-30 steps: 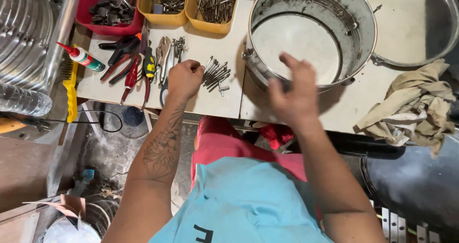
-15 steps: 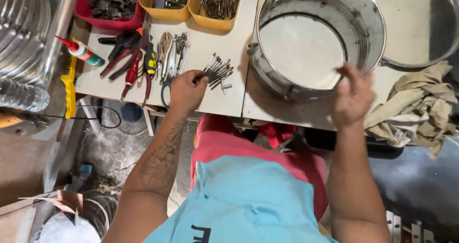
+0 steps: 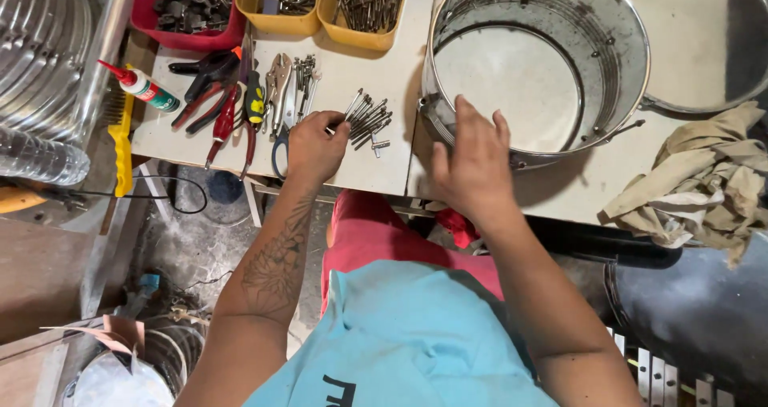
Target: Repairing a snare drum by inserting tension rods into the lugs on the shell
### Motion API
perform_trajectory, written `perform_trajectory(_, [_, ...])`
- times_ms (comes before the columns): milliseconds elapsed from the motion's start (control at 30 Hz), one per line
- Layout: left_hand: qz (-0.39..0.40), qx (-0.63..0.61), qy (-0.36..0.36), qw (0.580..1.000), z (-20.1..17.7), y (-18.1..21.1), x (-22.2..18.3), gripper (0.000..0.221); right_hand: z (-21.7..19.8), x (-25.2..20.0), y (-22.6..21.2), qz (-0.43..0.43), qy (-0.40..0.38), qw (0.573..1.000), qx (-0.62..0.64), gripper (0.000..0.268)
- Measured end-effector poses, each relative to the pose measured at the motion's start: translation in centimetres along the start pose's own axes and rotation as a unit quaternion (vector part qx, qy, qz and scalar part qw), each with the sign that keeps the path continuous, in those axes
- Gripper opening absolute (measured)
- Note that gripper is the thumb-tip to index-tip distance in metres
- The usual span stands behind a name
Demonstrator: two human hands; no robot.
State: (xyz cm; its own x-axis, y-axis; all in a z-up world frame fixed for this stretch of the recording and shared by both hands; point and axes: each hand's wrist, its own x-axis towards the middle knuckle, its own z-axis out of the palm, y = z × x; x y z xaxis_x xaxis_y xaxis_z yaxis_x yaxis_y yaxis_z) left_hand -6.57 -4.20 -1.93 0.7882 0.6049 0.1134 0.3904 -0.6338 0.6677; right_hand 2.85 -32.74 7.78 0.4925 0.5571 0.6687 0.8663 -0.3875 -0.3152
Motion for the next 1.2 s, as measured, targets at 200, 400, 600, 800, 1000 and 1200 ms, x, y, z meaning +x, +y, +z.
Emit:
perform_trajectory(200, [0.039,0.057,0.03,0.997,0.0,-1.4,-1.0,0.023,2.0,-2.1,2.2,-0.002,0.005,0.998,-0.062,0.079])
perform_trajectory(400, [0.027,0.118,-0.04,0.992,0.9,-1.0,0.8,0.027,-0.8,-5.2,6.9,-0.02,0.0,0.999,-0.029,0.069])
perform_trajectory(600, [0.049,0.157,-0.058,0.985,3.7,-1.8,6.0,0.025,-3.2,-6.4,6.8,-0.021,0.006,1.0,0.011,0.058])
perform_trajectory(800, [0.036,0.17,-0.106,0.979,4.1,0.0,8.1,0.023,-4.4,-5.4,5.1,-0.006,0.006,0.999,0.043,0.049])
perform_trajectory(1000, [-0.019,0.22,-0.152,0.963,2.4,3.0,8.1,0.037,-5.3,-3.6,5.6,0.084,-0.008,0.99,0.112,0.037])
perform_trajectory(1200, [-0.009,0.027,-0.095,0.995,0.0,8.8,4.3,0.032,-5.0,0.7,4.9,0.182,0.022,0.94,0.289,0.025])
